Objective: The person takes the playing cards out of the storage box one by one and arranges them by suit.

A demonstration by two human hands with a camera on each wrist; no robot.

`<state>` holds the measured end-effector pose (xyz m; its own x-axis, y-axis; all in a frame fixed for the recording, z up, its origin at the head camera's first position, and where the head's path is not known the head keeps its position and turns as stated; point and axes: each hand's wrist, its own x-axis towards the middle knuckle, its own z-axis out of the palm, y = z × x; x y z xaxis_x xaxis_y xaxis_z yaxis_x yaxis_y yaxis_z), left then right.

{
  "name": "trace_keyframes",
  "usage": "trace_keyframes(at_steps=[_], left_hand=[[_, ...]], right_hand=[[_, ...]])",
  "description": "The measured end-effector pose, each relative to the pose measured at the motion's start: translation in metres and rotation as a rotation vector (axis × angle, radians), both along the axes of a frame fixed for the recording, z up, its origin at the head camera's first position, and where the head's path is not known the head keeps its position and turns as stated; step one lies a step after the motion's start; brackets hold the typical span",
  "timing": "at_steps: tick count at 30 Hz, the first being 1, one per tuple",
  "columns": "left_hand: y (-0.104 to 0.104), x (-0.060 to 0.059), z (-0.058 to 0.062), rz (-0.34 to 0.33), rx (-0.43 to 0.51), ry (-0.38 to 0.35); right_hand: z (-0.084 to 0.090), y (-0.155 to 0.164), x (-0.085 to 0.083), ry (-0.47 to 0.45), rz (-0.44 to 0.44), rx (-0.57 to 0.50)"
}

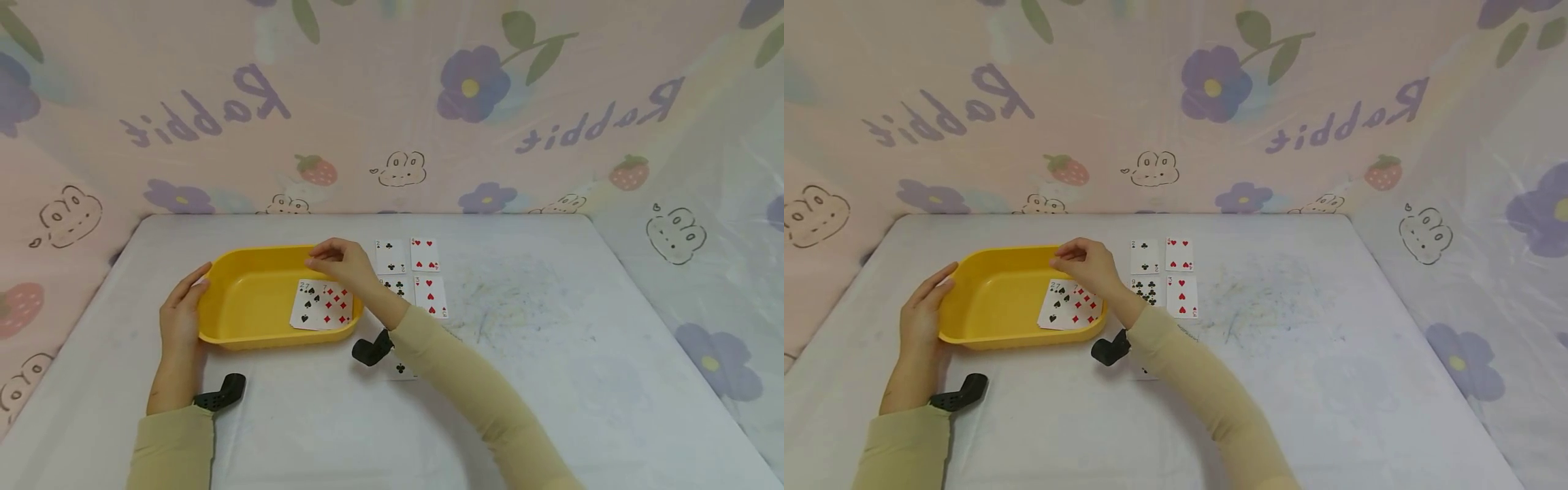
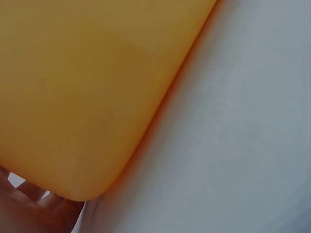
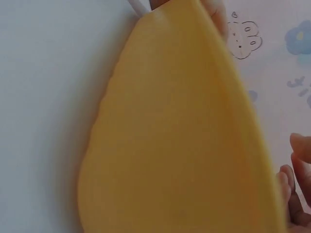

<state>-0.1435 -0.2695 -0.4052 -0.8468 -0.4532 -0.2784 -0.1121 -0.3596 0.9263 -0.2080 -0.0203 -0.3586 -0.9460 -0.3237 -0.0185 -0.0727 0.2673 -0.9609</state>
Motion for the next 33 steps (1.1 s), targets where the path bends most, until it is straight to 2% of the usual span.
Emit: trace_keyframes(at_steps=[6, 13, 19, 27, 33], left_hand=[[-0.001, 0.000, -0.001, -0.003, -0.003, -0.005], [0.001, -0.001, 0.000, -0.004, -0.020, -0.015], [0.001, 0.000, 0.001, -0.005, -0.014, -0.011], [0.001, 0.000, 0.000, 0.003, 0.018, 0.008], [0.001, 0.000, 0.002, 0.004, -0.009, -0.016]], right_hand=[[-0.013, -0.014, 0.000, -0.020, 0.001, 0.052], [-0.025, -0.023, -0.001, -0.077, -0.041, 0.282], [-0.029, -0.028, -0.002, -0.110, -0.035, 0.445], [-0.031, -0.034, 0.001, -0.033, 0.040, 0.740], [-0.031, -0.035, 0.004, -0.020, 0.044, 0.781]])
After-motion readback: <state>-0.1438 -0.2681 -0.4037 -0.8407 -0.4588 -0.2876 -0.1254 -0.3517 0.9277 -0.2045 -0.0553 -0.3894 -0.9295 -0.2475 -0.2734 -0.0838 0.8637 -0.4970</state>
